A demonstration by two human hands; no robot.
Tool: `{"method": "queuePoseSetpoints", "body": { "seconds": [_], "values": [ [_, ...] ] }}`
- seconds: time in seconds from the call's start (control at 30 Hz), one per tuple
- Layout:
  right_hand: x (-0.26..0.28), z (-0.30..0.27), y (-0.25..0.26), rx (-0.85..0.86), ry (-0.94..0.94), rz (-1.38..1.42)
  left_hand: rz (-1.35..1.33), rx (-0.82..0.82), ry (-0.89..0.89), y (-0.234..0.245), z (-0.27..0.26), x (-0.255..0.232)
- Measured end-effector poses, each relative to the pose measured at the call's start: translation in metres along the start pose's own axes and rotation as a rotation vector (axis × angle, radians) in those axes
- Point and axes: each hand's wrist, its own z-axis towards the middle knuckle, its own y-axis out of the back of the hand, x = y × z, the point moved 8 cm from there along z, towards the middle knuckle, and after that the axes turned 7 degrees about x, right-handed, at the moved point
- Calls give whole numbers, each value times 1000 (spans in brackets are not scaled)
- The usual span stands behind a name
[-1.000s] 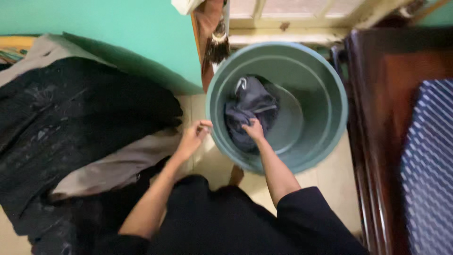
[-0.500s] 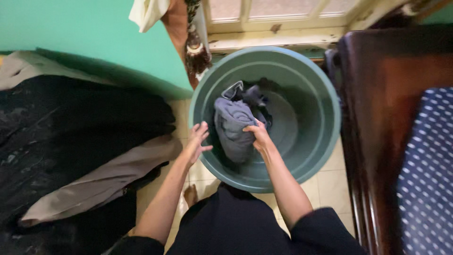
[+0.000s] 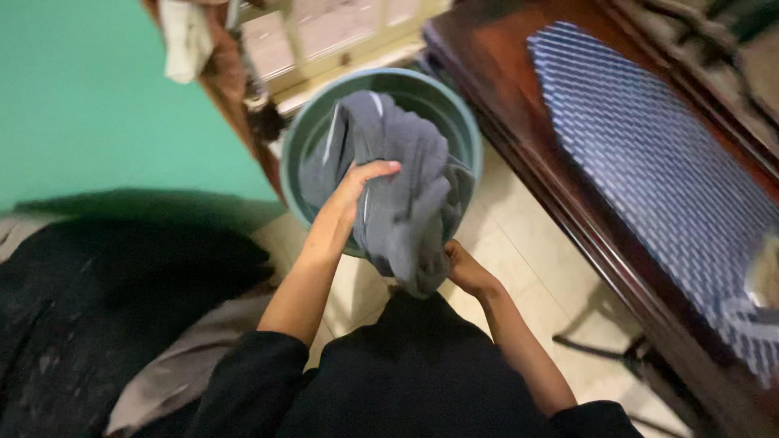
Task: The person picks up a garment from a bucket, spreads it across an ironing board, and irons different sections of the fabric before folding it.
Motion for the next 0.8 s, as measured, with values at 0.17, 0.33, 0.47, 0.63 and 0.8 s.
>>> {"method": "queuePoseSetpoints", "body": {
  "seconds": [0.17, 0.33, 0.47, 0.63, 0.8],
  "values": [
    [44, -124, 28, -345, 203, -343, 266, 446, 10, -136, -53, 6],
    [94, -228, 24, -663, 477, -85, 442, 838, 152, -210, -68, 66],
    [76, -253, -10, -661, 194, -130, 450, 617, 312, -214, -45, 126],
    [73, -305, -13, -959, -193, -465, 264, 510, 357, -227, -17, 160],
    [84, -326, -6, -875, 50, -82, 93, 567, 242, -274, 15, 148]
  ]
}}
